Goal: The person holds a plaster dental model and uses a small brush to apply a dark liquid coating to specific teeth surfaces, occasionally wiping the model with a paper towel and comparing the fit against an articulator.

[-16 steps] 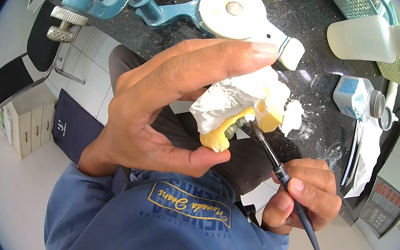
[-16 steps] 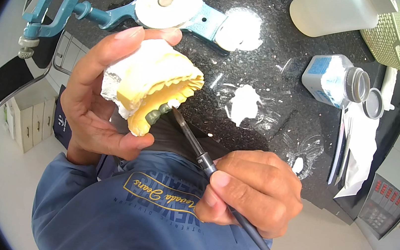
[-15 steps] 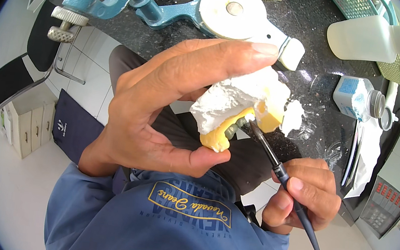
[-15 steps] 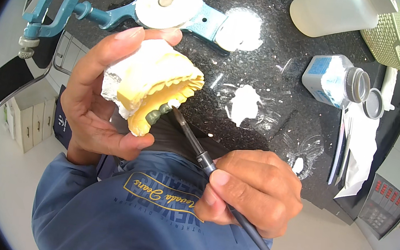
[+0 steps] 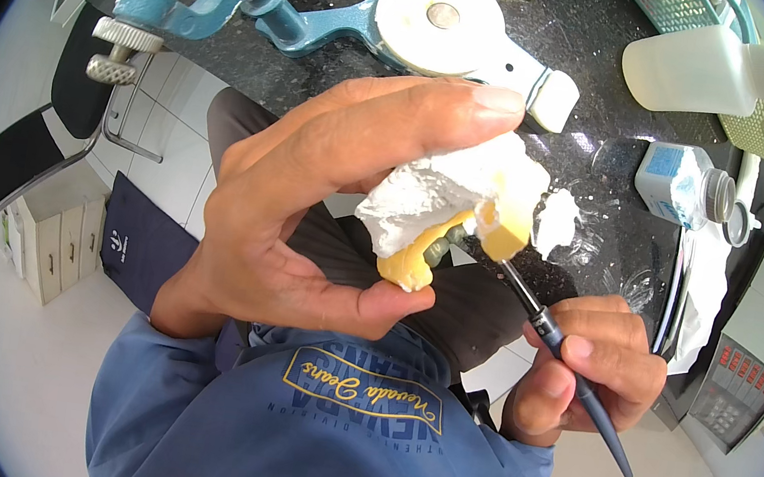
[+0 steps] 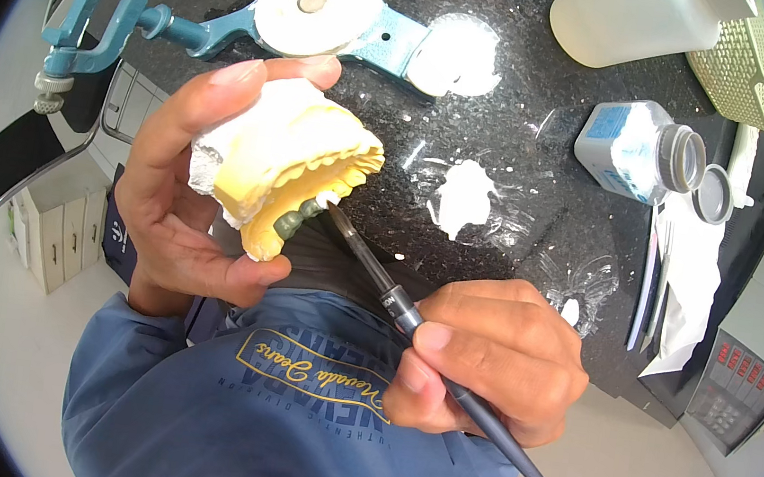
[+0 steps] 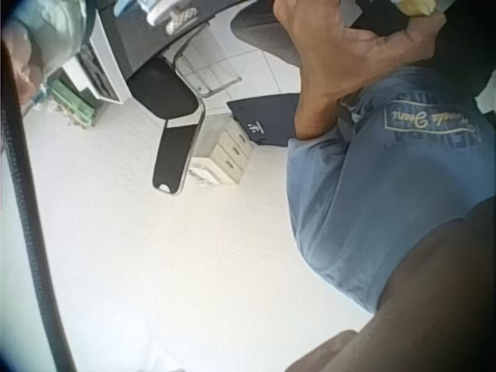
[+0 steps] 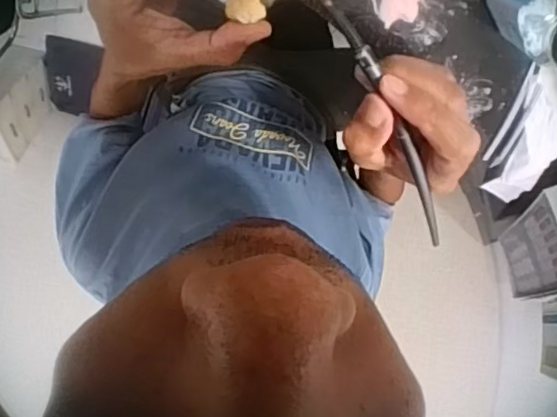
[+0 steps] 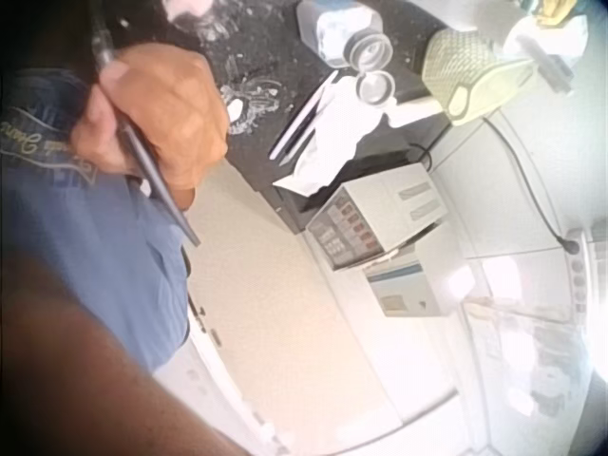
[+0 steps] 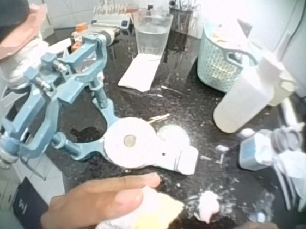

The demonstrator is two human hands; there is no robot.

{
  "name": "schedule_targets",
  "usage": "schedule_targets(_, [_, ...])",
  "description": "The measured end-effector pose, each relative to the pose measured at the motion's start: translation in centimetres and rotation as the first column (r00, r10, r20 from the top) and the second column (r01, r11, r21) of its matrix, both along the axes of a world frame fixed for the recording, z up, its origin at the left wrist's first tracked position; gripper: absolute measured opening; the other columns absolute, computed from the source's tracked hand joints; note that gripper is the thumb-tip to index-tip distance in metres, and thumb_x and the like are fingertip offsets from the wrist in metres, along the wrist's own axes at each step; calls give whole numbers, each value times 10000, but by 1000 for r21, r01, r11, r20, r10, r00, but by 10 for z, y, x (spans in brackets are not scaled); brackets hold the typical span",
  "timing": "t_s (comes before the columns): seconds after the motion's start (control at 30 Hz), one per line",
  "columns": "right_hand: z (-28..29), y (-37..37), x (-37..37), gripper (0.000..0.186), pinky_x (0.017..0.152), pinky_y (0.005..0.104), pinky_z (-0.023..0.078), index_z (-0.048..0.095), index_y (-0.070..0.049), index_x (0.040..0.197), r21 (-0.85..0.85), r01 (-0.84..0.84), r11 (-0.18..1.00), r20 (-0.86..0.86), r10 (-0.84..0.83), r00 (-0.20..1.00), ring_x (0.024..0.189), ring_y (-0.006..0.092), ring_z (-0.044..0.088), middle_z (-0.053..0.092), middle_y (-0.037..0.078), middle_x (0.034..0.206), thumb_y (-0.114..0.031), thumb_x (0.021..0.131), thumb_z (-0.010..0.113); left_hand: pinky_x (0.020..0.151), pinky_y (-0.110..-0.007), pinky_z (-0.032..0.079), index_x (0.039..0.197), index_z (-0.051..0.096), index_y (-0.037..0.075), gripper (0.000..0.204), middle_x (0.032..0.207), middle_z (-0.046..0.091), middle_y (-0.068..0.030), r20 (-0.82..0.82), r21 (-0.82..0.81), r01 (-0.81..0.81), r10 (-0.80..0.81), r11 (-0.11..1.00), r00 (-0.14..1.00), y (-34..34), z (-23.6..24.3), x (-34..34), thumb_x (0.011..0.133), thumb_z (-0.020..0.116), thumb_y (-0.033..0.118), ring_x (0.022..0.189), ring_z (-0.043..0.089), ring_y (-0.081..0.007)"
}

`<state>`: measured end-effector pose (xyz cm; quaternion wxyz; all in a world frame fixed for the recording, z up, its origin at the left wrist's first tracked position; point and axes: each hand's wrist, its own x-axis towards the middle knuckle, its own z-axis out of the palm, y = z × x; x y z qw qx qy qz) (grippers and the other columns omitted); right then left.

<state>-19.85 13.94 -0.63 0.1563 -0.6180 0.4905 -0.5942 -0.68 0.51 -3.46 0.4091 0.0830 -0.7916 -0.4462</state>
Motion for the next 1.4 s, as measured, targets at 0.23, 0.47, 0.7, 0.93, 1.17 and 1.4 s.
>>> schedule_targets(0.23, [-3, 1, -4, 197, 461, 279, 520, 571, 44, 904, -39, -31, 999, 71, 33, 997, 519, 194, 592, 599, 132, 741, 18, 733, 666, 973, -440, 472, 1364, 356, -80, 885, 1250, 487, -384, -16, 20, 15, -15, 1000, 1000, 1, -3, 0, 666, 844, 159, 1203, 515, -432])
schedule_targets(0.47, [-4, -3, -7, 245, 433, 279, 531, 564, 82, 948, -29, -115, 993, 127, 118, 985, 532, 204, 611, 598, 163, 749, 41, 726, 659, 972, -446, 469, 1376, 327, -83, 878, 1253, 463, -413, -38, 13, 41, -41, 999, 998, 1, -2, 0, 681, 828, 110, 1199, 516, -436])
schedule_targets(0.7, [-4, -1, -8, 221, 439, 274, 536, 536, 83, 925, -4, -117, 993, 65, 117, 991, 536, 197, 616, 594, 187, 740, 36, 740, 647, 955, -455, 483, 1384, 313, -78, 896, 1265, 436, -433, -53, 49, 80, -77, 996, 996, 1, -6, 1, 673, 831, 86, 1179, 531, -436])
schedule_targets(0.93, [-7, -2, -17, 297, 450, 287, 540, 478, 105, 1011, -42, -188, 981, 172, 193, 966, 516, 181, 603, 593, 214, 759, 54, 755, 620, 959, -525, 475, 1385, 306, -60, 882, 1266, 429, -431, -53, 30, 83, -81, 996, 995, -3, -5, 0, 667, 808, 40, 1202, 504, -456])
schedule_targets(1.17, [-7, -3, -10, 255, 468, 308, 549, 528, 134, 975, -25, -169, 985, 279, 169, 945, 552, 217, 637, 601, 214, 772, 77, 743, 617, 975, -577, 444, 1398, 290, -20, 881, 1271, 421, -432, -102, 82, 149, -141, 985, 985, -4, -8, -2, 674, 791, 22, 1237, 461, -473])
schedule_targets(1.4, [-5, -1, -8, 248, 493, 295, 549, 557, 115, 952, 21, -116, 993, 266, 107, 958, 565, 228, 649, 613, 197, 735, 65, 726, 647, 981, -575, 437, 1409, 281, -13, 885, 1299, 381, -450, -119, 85, 189, -179, 978, 977, -6, -9, -2, 677, 778, 0, 1221, 470, -488])
